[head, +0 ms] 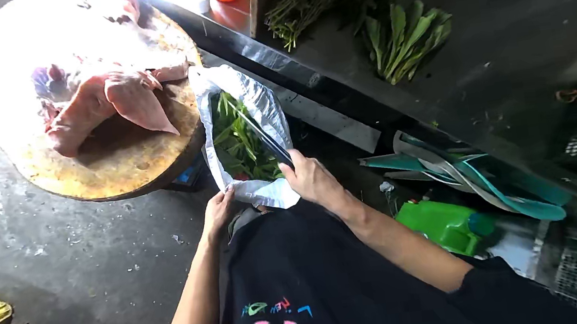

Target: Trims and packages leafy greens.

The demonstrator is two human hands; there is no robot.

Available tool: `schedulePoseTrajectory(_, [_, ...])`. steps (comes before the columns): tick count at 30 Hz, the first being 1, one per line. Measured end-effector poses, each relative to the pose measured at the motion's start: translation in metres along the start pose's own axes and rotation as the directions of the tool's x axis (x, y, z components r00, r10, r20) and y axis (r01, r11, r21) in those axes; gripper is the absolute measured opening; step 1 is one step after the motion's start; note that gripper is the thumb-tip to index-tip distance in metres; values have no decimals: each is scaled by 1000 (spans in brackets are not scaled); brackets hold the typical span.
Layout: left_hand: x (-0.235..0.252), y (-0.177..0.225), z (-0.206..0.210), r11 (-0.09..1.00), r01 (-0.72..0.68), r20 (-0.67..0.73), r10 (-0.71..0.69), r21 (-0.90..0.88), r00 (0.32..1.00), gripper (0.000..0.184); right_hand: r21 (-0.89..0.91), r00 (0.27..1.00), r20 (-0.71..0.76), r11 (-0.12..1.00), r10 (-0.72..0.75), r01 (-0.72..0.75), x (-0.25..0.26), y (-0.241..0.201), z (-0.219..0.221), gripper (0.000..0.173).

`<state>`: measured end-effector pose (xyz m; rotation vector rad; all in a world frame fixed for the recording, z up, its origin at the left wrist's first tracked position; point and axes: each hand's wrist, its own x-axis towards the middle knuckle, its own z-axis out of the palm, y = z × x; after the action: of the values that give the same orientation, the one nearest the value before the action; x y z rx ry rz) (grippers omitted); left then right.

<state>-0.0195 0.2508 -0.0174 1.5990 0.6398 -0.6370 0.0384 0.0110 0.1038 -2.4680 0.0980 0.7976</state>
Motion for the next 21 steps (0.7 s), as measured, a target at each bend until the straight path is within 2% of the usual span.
schedulePoseTrajectory(3, [3,2,-1,999,-19,14,19,27,1000,37,45,955,-239,981,-174,190,25,-2,43,50])
schedulePoseTrajectory(4, [3,3,-1,999,-27,13,26,38,1000,37,35,953,-240,979,-186,200,41,5,63,50])
schedulePoseTrajectory(5, [2,5,0,998,-27,9,27,48,1000,37,28,980,-148,989,-137,142,56,14,81,51])
schedulePoseTrajectory(6, [0,6,1,998,-21,5,21,60,1000,37,-3,999,28,1000,-23,23,67,23,93,49])
schedulePoseTrajectory(7, [-2,7,2,996,-19,1,19,83,1000,38,-56,967,225,992,123,-113,75,31,97,47])
schedulePoseTrajectory(8, [-3,8,1,992,-21,-5,22,124,1000,39,-110,911,349,975,221,-194,77,37,96,46])
schedulePoseTrajectory(9, [-4,10,-2,986,-30,-9,32,167,999,41,-154,874,408,964,264,-219,72,42,91,47])
schedulePoseTrajectory(11, [-5,13,-4,987,-42,-13,45,152,999,41,-175,877,411,966,249,-192,50,56,71,49])
schedulePoseTrajectory(15, [0,1,-7,999,-36,-41,34,-31,999,38,-120,905,384,982,180,-145,3,94,25,47])
schedulePoseTrajectory(18, [5,-5,-11,995,-78,5,78,-68,997,33,6,914,376,985,155,-170,-21,109,-1,46])
schedulePoseTrajectory(21, [13,-4,-14,991,-108,28,111,-80,993,33,286,951,306,948,47,-139,-32,114,-19,44])
